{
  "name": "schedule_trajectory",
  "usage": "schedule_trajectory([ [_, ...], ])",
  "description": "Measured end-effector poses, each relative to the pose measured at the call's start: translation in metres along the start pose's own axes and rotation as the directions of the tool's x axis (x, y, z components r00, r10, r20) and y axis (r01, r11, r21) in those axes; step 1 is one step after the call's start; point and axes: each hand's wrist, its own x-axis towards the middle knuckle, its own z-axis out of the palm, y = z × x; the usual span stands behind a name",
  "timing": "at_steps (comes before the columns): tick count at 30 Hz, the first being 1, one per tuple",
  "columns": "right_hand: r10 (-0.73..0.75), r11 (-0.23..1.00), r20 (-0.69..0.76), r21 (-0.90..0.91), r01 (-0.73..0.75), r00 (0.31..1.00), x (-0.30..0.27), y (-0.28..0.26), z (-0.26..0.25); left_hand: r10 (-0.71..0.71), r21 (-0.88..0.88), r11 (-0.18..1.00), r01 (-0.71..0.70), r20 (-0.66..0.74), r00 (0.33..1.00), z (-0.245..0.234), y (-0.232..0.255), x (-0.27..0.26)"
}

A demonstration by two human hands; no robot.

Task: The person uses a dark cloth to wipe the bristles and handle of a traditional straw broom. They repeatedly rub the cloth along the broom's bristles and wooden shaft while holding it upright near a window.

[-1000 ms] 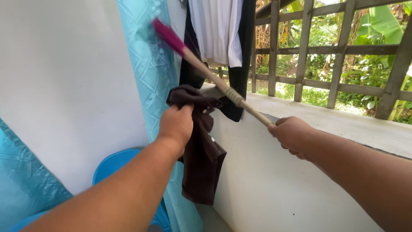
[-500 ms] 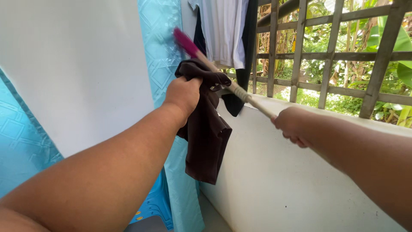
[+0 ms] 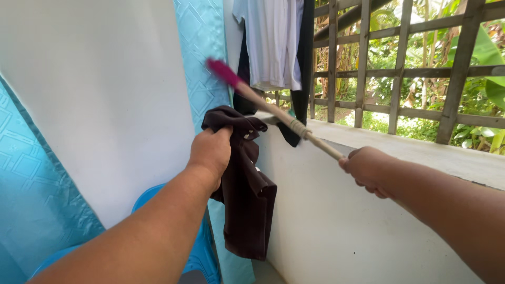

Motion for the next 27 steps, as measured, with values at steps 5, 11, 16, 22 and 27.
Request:
schedule_trajectory([
  [5, -0.056, 0.985, 0.069, 0.168, 0.044, 0.996, -0.014, -0.016, 0.002, 0.061, -0.134, 0.990, -0.051, 0.067, 0.996, -0.004, -0.001, 0.002],
  [11, -0.035, 0.989, -0.071, 0.138, 0.044, 0.997, -0.034, -0.030, 0.019, -0.004, -0.074, 0.997, 0.011, 0.093, 0.996, -0.041, 0.003, 0.003],
  [16, 0.065, 0.982, 0.000, 0.178, -0.064, 0.998, -0.061, -0.039, 0.061, -0.026, -0.008, 1.000, 0.026, 0.066, 0.997, -0.086, -0.005, -0.011],
  [22, -0.052, 0.938, -0.074, 0.339, 0.074, 0.996, -0.107, -0.031, 0.089, -0.069, -0.017, 0.997, 0.071, 0.098, 0.993, -0.113, -0.011, -0.027],
  [27, -0.093, 0.908, -0.225, 0.381, 0.175, 0.970, -0.143, 0.005, 0.102, -0.101, -0.037, 0.993, 0.109, 0.179, 0.979, -0.122, -0.018, -0.042],
])
